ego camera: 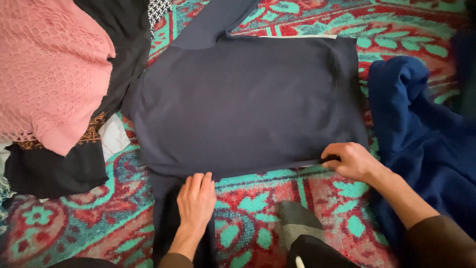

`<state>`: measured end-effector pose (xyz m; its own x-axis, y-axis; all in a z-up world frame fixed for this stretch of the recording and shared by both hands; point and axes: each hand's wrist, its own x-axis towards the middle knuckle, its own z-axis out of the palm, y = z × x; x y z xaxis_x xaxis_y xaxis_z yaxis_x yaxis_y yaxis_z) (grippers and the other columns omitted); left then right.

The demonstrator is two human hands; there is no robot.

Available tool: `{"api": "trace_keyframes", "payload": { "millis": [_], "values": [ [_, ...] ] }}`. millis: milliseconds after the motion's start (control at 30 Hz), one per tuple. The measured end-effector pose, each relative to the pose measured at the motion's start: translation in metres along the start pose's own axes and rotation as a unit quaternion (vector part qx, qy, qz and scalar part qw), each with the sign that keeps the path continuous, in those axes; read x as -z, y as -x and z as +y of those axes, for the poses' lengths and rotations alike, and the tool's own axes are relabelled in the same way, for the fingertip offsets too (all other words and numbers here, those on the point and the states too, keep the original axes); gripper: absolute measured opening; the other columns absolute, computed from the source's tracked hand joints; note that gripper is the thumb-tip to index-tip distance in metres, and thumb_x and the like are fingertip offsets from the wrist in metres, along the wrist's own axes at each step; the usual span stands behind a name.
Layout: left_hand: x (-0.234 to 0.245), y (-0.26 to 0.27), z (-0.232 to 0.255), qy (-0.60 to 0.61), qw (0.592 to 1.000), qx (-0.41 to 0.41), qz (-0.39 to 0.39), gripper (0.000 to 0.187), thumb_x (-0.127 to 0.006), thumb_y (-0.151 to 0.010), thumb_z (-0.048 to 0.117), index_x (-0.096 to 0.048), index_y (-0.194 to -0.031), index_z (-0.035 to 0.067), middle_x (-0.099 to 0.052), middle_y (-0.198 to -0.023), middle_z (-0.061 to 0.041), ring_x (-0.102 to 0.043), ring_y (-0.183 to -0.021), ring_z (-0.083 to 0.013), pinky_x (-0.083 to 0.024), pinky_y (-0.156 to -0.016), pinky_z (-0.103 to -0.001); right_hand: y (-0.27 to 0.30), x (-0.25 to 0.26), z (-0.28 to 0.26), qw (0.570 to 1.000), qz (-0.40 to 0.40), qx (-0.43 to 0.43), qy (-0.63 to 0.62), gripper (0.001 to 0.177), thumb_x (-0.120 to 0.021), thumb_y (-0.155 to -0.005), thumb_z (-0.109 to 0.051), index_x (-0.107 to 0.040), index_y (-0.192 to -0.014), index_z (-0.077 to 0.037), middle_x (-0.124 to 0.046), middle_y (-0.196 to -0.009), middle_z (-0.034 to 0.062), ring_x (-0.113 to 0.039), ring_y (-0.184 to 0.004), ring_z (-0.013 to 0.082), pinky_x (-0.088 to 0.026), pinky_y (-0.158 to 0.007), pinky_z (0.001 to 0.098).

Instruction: Folding hoodies and placing them on a shelf in a closet

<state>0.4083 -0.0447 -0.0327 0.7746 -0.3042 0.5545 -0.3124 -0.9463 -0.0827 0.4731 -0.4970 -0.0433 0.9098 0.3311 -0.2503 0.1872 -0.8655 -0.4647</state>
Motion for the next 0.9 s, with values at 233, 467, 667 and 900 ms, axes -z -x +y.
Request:
{"api": "trace_keyframes", "payload": {
  "millis": [233, 467, 667, 900],
  "values": [
    [-0.018, 0.016, 0.017, 0.028, 0.989, 0.148, 0.004, 0.029, -0.07, -0.093, -0.008, -0.071, -0.114, 0.012, -0.055, -0.08, 0.001, -0.046, -0.045, -0.0156, -0.04, -0.037, -0.03, -0.012, 0.035, -0.026, 0.989, -0.111, -0.098, 0.018, 0.016, -0.077, -0.081, -0.028, -0.08, -0.096, -0.023, -0.081, -0.081, -0.0045, -0.071, -0.076, 0.0172, -0.051, -0.076, 0.031],
    [0.006, -0.04, -0.035, 0.161, 0.98, 0.033, -0.116, 0.037, -0.06, -0.089, -0.011, -0.073, -0.118, 0.008, -0.056, -0.078, -0.001, -0.061, -0.067, -0.0202, -0.05, -0.045, -0.041, -0.043, 0.069, -0.019, 0.974, -0.201, -0.067, -0.075, 0.013, -0.08, -0.087, -0.022, -0.073, -0.086, -0.012, -0.063, -0.069, -0.0014, -0.051, -0.067, 0.0124, -0.044, -0.069, 0.0298],
    [0.006, -0.127, -0.053, 0.135, 0.975, 0.041, -0.171, 0.031, -0.061, -0.093, 0.007, -0.074, -0.117, 0.021, -0.049, -0.073, -0.005, -0.051, -0.058, -0.037, -0.047, -0.055, -0.05, -0.065, 0.113, -0.017, 0.972, -0.198, -0.029, -0.122, 0.021, -0.067, -0.097, -0.022, -0.064, -0.08, -0.011, -0.054, -0.071, 0.0002, -0.045, -0.068, 0.0142, -0.041, -0.068, 0.0316],
    [-0.047, -0.249, -0.07, 0.06, 0.985, -0.007, -0.163, 0.022, -0.054, -0.106, 0.029, -0.075, -0.1, 0.029, -0.054, -0.064, -0.004, -0.063, -0.051, -0.0362, -0.056, -0.05, -0.046, -0.145, 0.132, 0.014, 0.991, 0.029, -0.114, 0.063, 0.023, -0.056, -0.1, -0.052, -0.07, -0.112, -0.038, -0.074, -0.113, -0.013, -0.072, -0.109, 0.0203, -0.06, -0.091, 0.0431]
  ]
}}
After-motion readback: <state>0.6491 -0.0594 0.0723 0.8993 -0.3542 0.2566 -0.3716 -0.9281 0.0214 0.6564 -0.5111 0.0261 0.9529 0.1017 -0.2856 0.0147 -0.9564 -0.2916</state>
